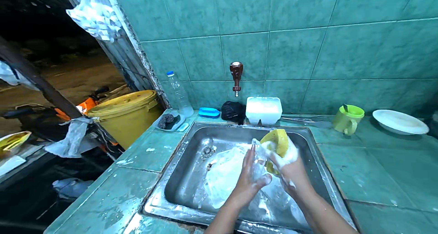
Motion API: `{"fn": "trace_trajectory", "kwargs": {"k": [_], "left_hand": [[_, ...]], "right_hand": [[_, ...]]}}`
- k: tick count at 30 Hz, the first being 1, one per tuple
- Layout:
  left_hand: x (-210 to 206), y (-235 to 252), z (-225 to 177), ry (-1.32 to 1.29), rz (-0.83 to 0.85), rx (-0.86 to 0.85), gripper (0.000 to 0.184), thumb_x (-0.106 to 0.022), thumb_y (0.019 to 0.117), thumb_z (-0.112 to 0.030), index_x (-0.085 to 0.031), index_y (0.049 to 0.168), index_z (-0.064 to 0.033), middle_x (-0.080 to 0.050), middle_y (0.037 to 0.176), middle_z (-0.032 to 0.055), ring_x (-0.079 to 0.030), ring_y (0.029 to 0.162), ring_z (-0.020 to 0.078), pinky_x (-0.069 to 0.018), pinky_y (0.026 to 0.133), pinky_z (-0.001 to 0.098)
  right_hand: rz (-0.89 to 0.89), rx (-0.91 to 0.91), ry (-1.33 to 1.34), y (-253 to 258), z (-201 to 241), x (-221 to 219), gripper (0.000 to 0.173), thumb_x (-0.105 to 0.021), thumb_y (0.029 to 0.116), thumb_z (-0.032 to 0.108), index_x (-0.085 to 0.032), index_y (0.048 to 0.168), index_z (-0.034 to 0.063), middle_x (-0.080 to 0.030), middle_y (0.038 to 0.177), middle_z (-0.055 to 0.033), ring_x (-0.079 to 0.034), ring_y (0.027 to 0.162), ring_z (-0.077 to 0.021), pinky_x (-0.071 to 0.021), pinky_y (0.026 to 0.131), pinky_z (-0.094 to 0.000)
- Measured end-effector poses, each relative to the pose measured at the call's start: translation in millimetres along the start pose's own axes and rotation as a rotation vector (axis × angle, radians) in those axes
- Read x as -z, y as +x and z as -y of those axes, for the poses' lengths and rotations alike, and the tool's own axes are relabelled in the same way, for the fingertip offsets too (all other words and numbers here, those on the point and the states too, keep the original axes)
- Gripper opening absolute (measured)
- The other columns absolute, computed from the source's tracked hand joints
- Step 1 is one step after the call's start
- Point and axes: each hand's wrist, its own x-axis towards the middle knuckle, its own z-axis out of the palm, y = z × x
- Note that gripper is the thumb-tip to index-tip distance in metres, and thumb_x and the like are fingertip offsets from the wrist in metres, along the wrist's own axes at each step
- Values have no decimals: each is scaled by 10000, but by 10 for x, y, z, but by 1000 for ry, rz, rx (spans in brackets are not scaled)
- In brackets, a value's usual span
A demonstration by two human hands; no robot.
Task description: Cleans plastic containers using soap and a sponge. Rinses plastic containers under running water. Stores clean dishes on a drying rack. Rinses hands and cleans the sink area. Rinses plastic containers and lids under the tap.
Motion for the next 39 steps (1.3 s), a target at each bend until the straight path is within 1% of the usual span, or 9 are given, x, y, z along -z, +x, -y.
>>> {"fn": "trace_trajectory", "kwargs": {"k": [3, 5, 8, 13, 20, 23, 31, 36, 39], "left_hand": [[-167, -139, -240, -590, -133, 167, 449, -320, 1076, -351, -426, 1407, -66, -652, 1164, 46, -662, 1006, 81, -578, 842, 270], [-150, -52, -310, -932, -183, 221, 685, -106, 1063, -594, -566, 1193, -105, -727, 918, 65, -724, 816, 157, -621, 687, 338], [-21, 38, -204, -1126, -182, 225, 795, -148, 1002, -731, -550, 1328, -128, -724, 1075, 146, -728, 946, 303, -618, 722, 488], [-163, -41, -151, -1076, -84, 268, 770, -59, 1045, -639, -583, 1205, -97, -717, 958, 107, -719, 854, 208, -616, 714, 378], [69, 76, -2, -1089, -198, 242, 615, -166, 1092, -507, -616, 1128, -89, -727, 897, 107, -733, 815, 205, -628, 712, 382], [75, 82, -51, -954, -112, 365, 542, -154, 1108, -379, -603, 1046, -82, -714, 801, 86, -721, 716, 179, -624, 645, 350], [735, 423, 260, 28, -147, 544, 371, -416, 1105, -147, -456, 1450, -18, -659, 1048, 134, -637, 797, 164, -540, 711, 327], [865, 692, 377, 879, -31, 496, 774, -709, 958, -288, -332, 1585, -37, -449, 1499, 318, -487, 1346, 490, -404, 1098, 639], [267, 759, 426, 934, 78, 262, 854, -797, 865, -423, -440, 1528, -19, -403, 1534, 321, -412, 1395, 519, -357, 1122, 676]], "right_hand": [[104, 21, -206, 39, -216, -91, 493, -632, 985, 167, -480, 1423, 1, -661, 1194, -139, -687, 1016, -181, -594, 871, -349], [232, 50, -543, -106, -463, -144, 576, -618, 988, 266, -486, 1475, -12, -589, 1385, -234, -605, 1253, -303, -491, 1070, -478], [369, 84, -770, -401, -638, -253, 562, -599, 981, 204, -481, 1496, 14, -602, 1388, -239, -593, 1290, -364, -461, 1089, -551], [434, -85, -989, 75, -526, -227, 672, -559, 998, 204, -313, 1623, 219, -341, 1647, -135, -356, 1500, -357, -332, 1174, -625], [543, -2, -822, -231, -785, -187, 607, -593, 971, 127, -411, 1540, 22, -566, 1429, -246, -552, 1334, -364, -424, 1132, -531], [563, -86, -1061, 176, -668, -107, 665, -597, 971, 112, -360, 1592, 152, -457, 1553, -207, -487, 1392, -403, -394, 1128, -608], [130, -233, -737, 374, -565, 718, 483, -495, 1087, 172, -400, 1544, 48, -598, 1370, -250, -614, 1224, -370, -479, 1048, -539], [-125, -222, -454, 122, -301, 1202, 440, -439, 1110, 253, -421, 1517, 87, -641, 1253, -194, -668, 1028, -293, -557, 883, -479], [-258, -178, -336, -30, -172, 1360, 426, -415, 1117, 277, -437, 1495, 83, -646, 1227, -172, -670, 1009, -252, -565, 860, -439]]}}
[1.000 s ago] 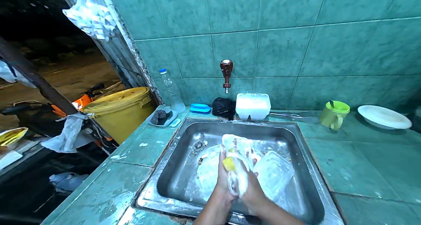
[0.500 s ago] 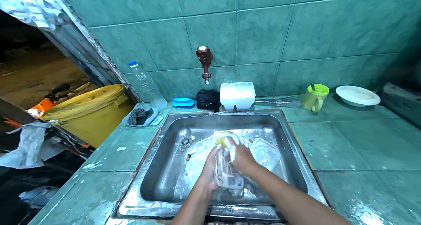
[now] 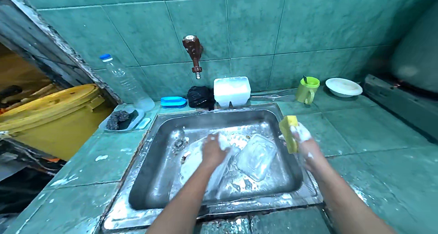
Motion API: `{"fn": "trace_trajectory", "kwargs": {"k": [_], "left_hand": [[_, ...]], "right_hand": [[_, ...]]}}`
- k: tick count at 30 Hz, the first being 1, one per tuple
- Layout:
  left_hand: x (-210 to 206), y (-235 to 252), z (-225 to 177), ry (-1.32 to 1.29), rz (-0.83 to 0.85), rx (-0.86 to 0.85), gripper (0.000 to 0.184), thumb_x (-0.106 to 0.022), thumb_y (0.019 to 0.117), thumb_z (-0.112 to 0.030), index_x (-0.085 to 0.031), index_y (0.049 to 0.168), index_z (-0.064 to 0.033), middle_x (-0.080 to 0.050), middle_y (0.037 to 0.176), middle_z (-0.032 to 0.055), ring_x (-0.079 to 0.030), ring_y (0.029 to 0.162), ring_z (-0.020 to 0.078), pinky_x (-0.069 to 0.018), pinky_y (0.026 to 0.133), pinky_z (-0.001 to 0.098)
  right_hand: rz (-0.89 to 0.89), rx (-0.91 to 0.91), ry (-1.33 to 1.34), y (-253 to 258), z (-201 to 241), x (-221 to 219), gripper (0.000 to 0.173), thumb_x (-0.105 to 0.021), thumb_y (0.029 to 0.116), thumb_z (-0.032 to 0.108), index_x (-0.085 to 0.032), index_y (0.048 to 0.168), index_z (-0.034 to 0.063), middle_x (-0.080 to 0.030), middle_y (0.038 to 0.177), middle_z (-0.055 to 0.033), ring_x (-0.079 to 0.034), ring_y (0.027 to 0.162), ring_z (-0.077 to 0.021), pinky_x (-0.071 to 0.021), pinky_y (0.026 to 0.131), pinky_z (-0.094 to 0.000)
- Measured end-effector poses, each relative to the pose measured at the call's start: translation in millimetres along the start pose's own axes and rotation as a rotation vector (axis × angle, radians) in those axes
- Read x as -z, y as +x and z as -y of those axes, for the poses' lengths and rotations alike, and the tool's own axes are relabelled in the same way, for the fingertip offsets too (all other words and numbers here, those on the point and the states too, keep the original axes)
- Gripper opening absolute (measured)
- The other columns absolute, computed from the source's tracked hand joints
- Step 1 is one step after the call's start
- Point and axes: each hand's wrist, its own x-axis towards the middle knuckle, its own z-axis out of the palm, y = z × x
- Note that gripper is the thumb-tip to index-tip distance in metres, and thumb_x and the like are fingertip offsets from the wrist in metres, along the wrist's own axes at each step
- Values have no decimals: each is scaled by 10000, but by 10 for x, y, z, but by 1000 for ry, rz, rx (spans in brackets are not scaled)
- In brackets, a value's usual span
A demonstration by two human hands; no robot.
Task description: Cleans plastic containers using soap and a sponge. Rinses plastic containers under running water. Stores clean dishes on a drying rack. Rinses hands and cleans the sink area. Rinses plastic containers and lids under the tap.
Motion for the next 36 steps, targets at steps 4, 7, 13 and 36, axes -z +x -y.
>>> {"fn": "trace_trajectory", "kwargs": {"k": [4, 7, 13, 36], "left_hand": [[-554, -25, -707, 165, 391, -50, 1151, -829, 766, -576, -260, 1612, -42, -340, 1579, 291, -393, 1424, 474, -383, 1119, 636], [-692, 6, -854, 286, 455, 21, 1201, -869, 734, -526, -232, 1598, 11, -321, 1576, 308, -431, 1387, 485, -435, 1073, 620], [-666, 43, -780, 228, 388, 54, 1067, -884, 748, -364, -284, 1583, -80, -462, 1485, 262, -517, 1327, 439, -466, 1048, 599], [21, -1052, -901, -1648, 176, 266, 454, -273, 1133, -365, -484, 1383, -50, -665, 1030, 113, -677, 892, 196, -579, 776, 368]], "right_hand": [[-63, -11, 43, -137, -44, 79, 411, -408, 1118, 254, -444, 1482, 66, -660, 1163, -171, -684, 944, -243, -579, 816, -410], [-32, -12, 6, -247, -89, 158, 429, -417, 1105, 216, -431, 1499, 47, -660, 1191, -183, -689, 992, -245, -581, 851, -396], [-15, -93, -25, -330, -251, 296, 426, -403, 1112, 206, -427, 1499, 31, -653, 1206, -191, -691, 971, -241, -578, 816, -380], [319, 144, -546, -228, -9, -1275, 591, -538, 1031, 189, -357, 1580, 64, -574, 1419, -247, -558, 1326, -379, -419, 1130, -534]]}}
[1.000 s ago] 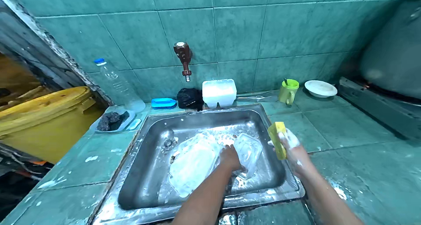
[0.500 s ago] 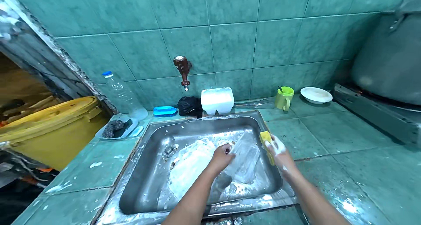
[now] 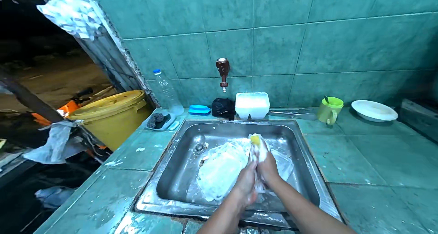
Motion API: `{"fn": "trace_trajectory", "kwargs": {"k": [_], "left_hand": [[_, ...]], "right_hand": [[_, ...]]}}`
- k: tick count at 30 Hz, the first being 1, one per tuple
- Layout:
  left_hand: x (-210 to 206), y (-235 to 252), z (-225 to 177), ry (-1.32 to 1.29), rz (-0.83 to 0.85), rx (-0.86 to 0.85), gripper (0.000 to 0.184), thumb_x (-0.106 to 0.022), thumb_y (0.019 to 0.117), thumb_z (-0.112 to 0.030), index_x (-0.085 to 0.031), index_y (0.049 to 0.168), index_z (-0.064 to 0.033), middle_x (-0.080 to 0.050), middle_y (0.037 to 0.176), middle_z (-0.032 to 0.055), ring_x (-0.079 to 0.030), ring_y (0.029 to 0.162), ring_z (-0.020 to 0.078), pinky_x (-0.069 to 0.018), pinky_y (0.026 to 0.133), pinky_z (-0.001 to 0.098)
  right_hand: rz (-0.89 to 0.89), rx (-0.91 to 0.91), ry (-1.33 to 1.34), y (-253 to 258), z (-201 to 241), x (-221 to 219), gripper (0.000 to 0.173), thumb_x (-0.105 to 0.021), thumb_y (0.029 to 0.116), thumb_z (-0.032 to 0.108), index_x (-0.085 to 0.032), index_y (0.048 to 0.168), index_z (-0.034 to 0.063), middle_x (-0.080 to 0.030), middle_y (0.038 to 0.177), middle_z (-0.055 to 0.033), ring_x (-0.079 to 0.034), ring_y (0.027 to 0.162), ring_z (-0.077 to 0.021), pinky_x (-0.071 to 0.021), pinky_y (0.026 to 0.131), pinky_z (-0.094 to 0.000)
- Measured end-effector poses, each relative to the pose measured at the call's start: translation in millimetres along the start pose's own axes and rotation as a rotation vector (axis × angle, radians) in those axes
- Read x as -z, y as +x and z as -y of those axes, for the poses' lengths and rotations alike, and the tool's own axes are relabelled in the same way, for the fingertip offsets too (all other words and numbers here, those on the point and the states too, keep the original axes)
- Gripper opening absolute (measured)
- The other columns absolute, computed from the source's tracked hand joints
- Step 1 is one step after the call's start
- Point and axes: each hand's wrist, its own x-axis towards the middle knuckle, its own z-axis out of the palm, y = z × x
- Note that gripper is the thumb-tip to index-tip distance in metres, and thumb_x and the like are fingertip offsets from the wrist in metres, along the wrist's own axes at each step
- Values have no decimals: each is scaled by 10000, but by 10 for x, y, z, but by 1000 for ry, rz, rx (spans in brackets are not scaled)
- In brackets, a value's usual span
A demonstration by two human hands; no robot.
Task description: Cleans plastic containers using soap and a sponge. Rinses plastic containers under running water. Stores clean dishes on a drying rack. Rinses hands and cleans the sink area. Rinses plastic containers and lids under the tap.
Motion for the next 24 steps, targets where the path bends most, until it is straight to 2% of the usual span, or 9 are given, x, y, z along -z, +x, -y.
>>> {"fn": "trace_trajectory", "kwargs": {"k": [5, 12, 14, 16, 17, 19, 22, 23, 24], "left_hand": [[165, 120, -64, -19, -88, -43, 446, -263, 1135, -362, -539, 1264, -37, -657, 943, 94, -666, 835, 175, -570, 743, 352], [288, -54, -257, 336, 90, -62, 447, -336, 1118, -136, -307, 1559, -70, -657, 1268, 114, -707, 1008, 179, -605, 846, 344], [461, 114, -361, 469, 103, -189, 435, -421, 1073, -32, -423, 1508, -28, -705, 1216, 128, -744, 911, 201, -632, 779, 345], [619, 309, -408, 630, -41, -345, 305, -567, 1003, -15, -615, 1302, 20, -722, 1065, 105, -715, 838, 148, -606, 762, 303], [653, 390, -415, 695, -162, -407, 235, -642, 966, -51, -676, 1192, 8, -713, 1039, 102, -689, 870, 139, -578, 799, 304], [630, 484, -423, 723, -329, -437, 371, -685, 970, -161, -622, 1305, -14, -627, 1284, 205, -624, 1154, 276, -519, 982, 433], [418, 340, -451, 422, -213, -207, 633, -359, 1104, -453, -179, 1642, -172, -243, 1662, 188, -357, 1464, 376, -400, 1072, 612], [308, 237, -469, 251, -154, -119, 666, -240, 1087, -573, -196, 1634, -197, -374, 1594, 168, -480, 1363, 363, -484, 960, 605], [221, 175, -471, 93, -106, -76, 733, -166, 1047, -666, -348, 1539, -154, -593, 1346, 165, -644, 1119, 323, -566, 800, 540]], "right_hand": [[59, 87, 32, -244, 71, -200, 605, -540, 985, 98, -382, 1566, 36, -590, 1400, -245, -591, 1289, -365, -450, 1103, -528], [-87, -27, 230, 499, -201, 187, 499, -602, 1010, 100, -491, 1493, 48, -629, 1340, -227, -623, 1231, -330, -485, 1064, -518], [-155, -36, 353, 447, -197, 338, 442, -635, 995, 81, -543, 1423, 17, -668, 1217, -216, -674, 1052, -289, -548, 929, -476], [-263, 20, 500, 349, -141, 446, 408, -672, 950, 9, -559, 1341, -19, -678, 1024, -167, -673, 801, -205, -583, 726, -379], [-307, 73, 553, 288, -98, 468, 400, -680, 925, -18, -569, 1310, -25, -682, 987, -144, -675, 760, -174, -590, 694, -346], [-383, 247, 528, 139, -42, 423, 400, -678, 879, -21, -595, 1269, -45, -707, 1018, -117, -701, 834, -136, -610, 765, -317], [-552, 653, 183, -70, -82, 233, 413, -683, 775, 87, -709, 1148, -87, -740, 1102, -190, -726, 1010, -246, -598, 884, -422], [-597, 775, 70, -115, -121, 153, 369, -687, 785, 151, -744, 1082, -62, -749, 1071, -205, -740, 987, -275, -607, 850, -435], [-613, 874, -14, -154, -170, 64, 305, -678, 837, 213, -764, 1031, -6, -757, 1038, -184, -746, 961, -259, -617, 823, -406]]}}
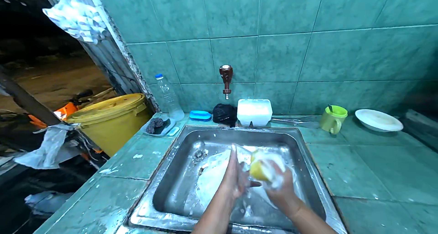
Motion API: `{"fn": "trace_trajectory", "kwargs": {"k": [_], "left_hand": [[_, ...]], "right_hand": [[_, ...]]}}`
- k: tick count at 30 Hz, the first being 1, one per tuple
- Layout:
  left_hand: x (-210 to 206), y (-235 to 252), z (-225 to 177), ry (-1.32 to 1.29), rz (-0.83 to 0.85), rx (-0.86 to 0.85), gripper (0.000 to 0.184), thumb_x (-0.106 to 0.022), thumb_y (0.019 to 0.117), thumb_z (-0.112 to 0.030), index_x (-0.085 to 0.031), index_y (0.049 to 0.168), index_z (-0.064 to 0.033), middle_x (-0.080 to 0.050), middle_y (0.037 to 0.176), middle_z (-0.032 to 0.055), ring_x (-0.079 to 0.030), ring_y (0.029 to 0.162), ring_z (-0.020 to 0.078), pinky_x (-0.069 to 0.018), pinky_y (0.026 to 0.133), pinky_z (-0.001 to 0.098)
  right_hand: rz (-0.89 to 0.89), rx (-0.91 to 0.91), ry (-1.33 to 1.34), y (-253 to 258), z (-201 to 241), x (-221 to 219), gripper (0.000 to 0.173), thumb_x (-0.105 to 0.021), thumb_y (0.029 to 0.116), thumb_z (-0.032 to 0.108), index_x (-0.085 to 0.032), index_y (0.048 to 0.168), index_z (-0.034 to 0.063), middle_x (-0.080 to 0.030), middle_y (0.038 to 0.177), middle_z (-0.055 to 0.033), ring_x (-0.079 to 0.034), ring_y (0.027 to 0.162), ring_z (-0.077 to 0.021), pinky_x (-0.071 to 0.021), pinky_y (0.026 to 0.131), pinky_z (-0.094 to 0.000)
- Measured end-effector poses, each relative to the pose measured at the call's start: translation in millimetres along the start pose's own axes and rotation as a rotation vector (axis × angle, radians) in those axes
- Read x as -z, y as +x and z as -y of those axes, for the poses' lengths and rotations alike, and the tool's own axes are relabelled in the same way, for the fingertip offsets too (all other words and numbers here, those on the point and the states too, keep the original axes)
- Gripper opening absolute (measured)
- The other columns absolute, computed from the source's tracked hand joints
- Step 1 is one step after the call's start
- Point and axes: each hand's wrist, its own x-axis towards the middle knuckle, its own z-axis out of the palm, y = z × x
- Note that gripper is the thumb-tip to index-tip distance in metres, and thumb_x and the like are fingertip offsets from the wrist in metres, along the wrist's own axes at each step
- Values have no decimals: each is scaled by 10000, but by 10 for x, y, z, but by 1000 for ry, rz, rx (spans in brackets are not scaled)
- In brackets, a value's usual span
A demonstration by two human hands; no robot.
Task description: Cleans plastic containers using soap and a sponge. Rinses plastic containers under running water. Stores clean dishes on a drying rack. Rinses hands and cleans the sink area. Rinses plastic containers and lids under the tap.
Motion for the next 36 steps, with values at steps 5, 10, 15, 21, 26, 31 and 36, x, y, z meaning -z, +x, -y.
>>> {"fn": "trace_trajectory", "kwargs": {"k": [5, 10, 15, 21, 26, 31, 36], "left_hand": [[73, 1, 66, -324, 183, -182, 620, -104, 1103, -445, -520, 1312, -36, -747, 970, 72, -738, 884, 150, -622, 792, 329], [275, 98, 187, -408, 463, -108, 779, -713, 763, -549, -523, 1358, -84, -711, 1147, 133, -706, 1035, 299, -598, 844, 511], [20, 41, 105, -280, 531, -153, 957, -465, 823, -869, -487, 1386, -94, -718, 1114, 87, -715, 993, 207, -610, 826, 386], [-223, -61, 193, -327, 348, -152, 558, -150, 1102, -413, -608, 1089, -96, -711, 870, 56, -711, 809, 137, -609, 714, 311], [-180, 53, 229, -328, 224, -174, 567, -173, 1101, -473, -611, 1115, -113, -713, 863, 33, -708, 787, 113, -606, 688, 291], [-78, 49, 343, -292, 225, -89, 591, -152, 1090, -511, -589, 1144, -117, -704, 875, 45, -705, 797, 134, -604, 687, 312], [-62, 14, 381, 108, 249, -3, 517, -180, 1126, -407, -463, 1414, -84, -665, 1145, 112, -682, 971, 206, -595, 795, 385]], "right_hand": [[240, 109, 123, -312, 69, -72, 316, -717, 790, 169, -761, 1093, 95, -754, 1093, -120, -732, 1023, -239, -621, 824, -383], [201, -388, 270, 106, 13, 74, 436, -721, 858, 198, -697, 1233, -23, -723, 1179, -167, -708, 1073, -225, -580, 945, -419], [286, -457, 199, 119, -88, -97, 538, -614, 941, 337, -635, 1348, -15, -610, 1373, -245, -611, 1254, -358, -502, 1046, -546], [381, -508, 72, 91, 81, -213, 513, -537, 996, 195, -524, 1475, 11, -529, 1489, -234, -509, 1385, -395, -430, 1133, -554], [486, -727, 150, 115, 328, -247, 526, -505, 1022, 180, -462, 1518, 11, -528, 1486, -235, -540, 1353, -353, -435, 1124, -520], [574, -752, 153, 80, 185, -330, 560, -529, 996, 151, -436, 1530, 10, -560, 1443, -241, -553, 1335, -348, -433, 1124, -507], [567, -886, 65, 307, -503, -397, 471, -539, 1038, 143, -488, 1500, 68, -593, 1408, -218, -572, 1310, -362, -433, 1113, -556]]}}
